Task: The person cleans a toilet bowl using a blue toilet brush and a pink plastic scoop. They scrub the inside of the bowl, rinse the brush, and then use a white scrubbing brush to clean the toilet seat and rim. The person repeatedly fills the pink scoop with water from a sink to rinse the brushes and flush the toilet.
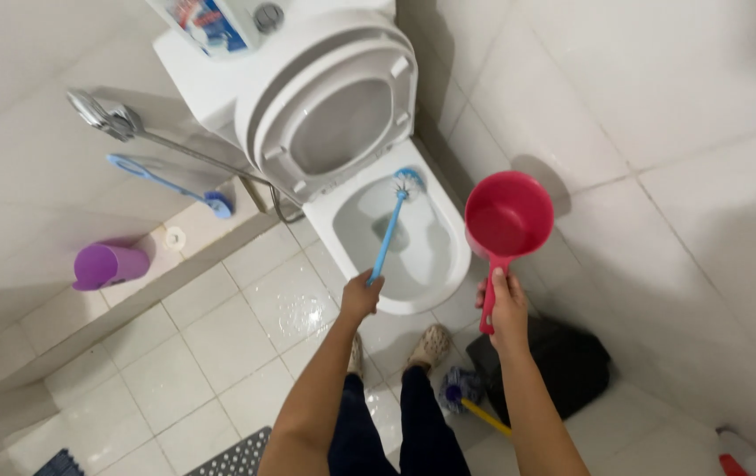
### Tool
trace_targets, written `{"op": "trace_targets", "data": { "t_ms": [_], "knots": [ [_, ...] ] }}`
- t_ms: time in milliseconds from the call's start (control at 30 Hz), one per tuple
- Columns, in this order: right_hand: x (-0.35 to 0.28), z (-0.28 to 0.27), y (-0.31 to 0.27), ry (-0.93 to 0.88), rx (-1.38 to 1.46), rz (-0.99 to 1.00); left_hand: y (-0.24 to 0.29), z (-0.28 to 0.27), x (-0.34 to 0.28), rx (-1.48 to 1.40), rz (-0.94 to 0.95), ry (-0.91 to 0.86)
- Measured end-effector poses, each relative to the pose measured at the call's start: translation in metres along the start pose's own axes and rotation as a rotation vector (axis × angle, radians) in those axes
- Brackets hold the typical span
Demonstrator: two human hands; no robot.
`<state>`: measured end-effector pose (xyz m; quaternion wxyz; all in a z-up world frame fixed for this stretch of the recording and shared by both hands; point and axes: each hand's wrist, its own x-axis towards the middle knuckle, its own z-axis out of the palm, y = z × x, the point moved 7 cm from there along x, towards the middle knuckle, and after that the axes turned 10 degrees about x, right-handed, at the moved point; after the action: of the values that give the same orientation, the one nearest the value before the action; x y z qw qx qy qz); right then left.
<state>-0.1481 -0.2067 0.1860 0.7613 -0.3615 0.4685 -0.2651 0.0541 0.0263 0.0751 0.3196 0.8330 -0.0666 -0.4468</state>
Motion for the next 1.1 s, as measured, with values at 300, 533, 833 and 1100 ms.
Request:
{"op": "trace_targets", "data": {
  "t_ms": [300, 533, 833, 1100],
  "knots": [
    [-0.020, 0.042, -0.007, -0.038, -0.171, 0.081, -0.089, -0.089, -0.003, 0.264, 0.101, 0.351],
    [-0.022, 0.039, 0.023, -0.026, -0.218, 0.156, -0.077, -0.089, 0.021, 0.330, -0.007, 0.319],
    [-0.013, 0.026, 0.045, -0.036, -0.128, 0.166, 0.010, -0.075, 0.054, 0.467, 0.037, 0.156],
    [0.006, -0.008, 0.031, -0.014, -0.101, 0.118, -0.028, -0.049, 0.045, 0.782, -0.028, 0.054]
  ]
}}
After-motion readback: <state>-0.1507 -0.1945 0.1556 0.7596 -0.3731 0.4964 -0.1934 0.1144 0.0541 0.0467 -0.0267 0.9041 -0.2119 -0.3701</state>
